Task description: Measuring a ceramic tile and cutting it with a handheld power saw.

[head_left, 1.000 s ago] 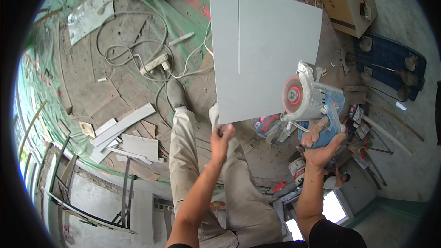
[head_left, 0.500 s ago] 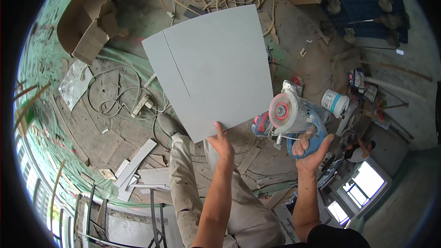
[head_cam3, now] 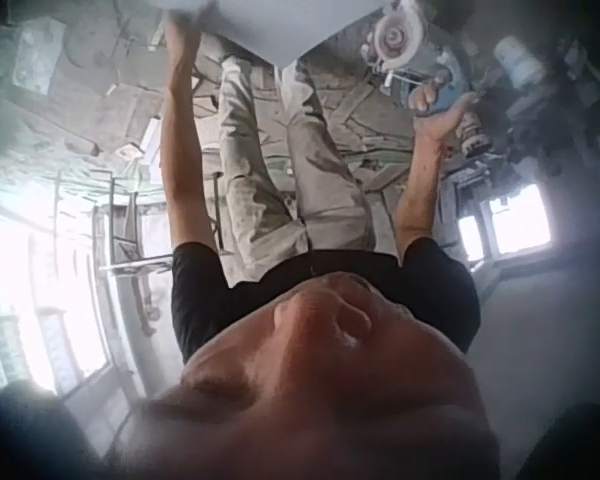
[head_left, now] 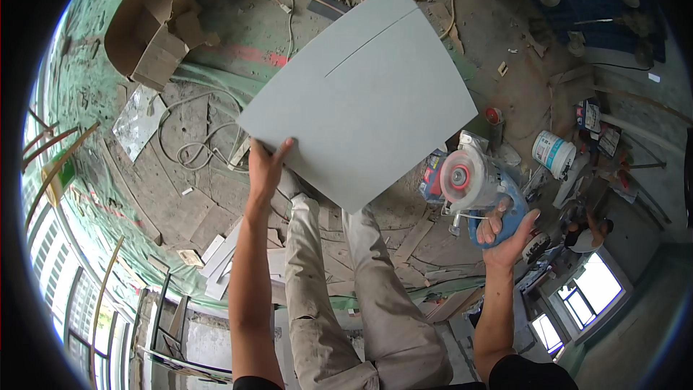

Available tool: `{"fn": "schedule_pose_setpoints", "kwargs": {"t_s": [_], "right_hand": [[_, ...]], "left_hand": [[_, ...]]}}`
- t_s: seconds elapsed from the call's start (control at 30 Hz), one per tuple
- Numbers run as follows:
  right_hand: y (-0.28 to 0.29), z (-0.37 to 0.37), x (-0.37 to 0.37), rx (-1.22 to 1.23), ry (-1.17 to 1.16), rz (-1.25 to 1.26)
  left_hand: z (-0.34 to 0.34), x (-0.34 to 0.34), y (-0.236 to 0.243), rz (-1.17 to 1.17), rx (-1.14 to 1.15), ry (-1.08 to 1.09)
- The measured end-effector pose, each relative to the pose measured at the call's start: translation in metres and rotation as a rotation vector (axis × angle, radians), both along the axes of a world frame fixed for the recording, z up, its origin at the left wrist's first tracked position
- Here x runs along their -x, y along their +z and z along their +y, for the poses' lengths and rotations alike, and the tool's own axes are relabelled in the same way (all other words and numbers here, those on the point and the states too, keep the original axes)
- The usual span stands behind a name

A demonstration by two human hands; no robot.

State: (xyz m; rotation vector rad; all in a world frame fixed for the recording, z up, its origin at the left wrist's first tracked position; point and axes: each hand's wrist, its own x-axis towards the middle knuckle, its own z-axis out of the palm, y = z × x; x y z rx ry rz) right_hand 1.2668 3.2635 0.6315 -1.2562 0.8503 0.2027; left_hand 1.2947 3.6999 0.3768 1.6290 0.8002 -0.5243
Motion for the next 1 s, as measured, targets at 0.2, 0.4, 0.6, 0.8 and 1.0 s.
{"fn": "schedule_pose_setpoints", "kwargs": {"t_s": [0.2,0.4,0.6,0.8,1.0], "right_hand": [[-0.018,0.032,-0.012,-0.085,0.099,0.044],[-0.022,0.046,-0.031,-0.046,0.144,0.024],[-0.040,0.059,-0.063,-0.055,0.251,0.027],[-0.050,0.089,-0.105,-0.098,0.396,-0.152],[-0.054,0.101,-0.145,-0.299,0.501,-0.012]], "left_hand": [[0.011,-0.011,-0.023,-0.137,0.343,0.372],[-0.031,0.033,-0.034,0.142,0.716,0.690],[-0.049,0.057,-0.021,-0.030,0.522,0.521],[-0.052,0.056,-0.010,-0.084,0.438,0.460],[-0.040,0.075,-0.013,-0.118,0.336,0.445]]}}
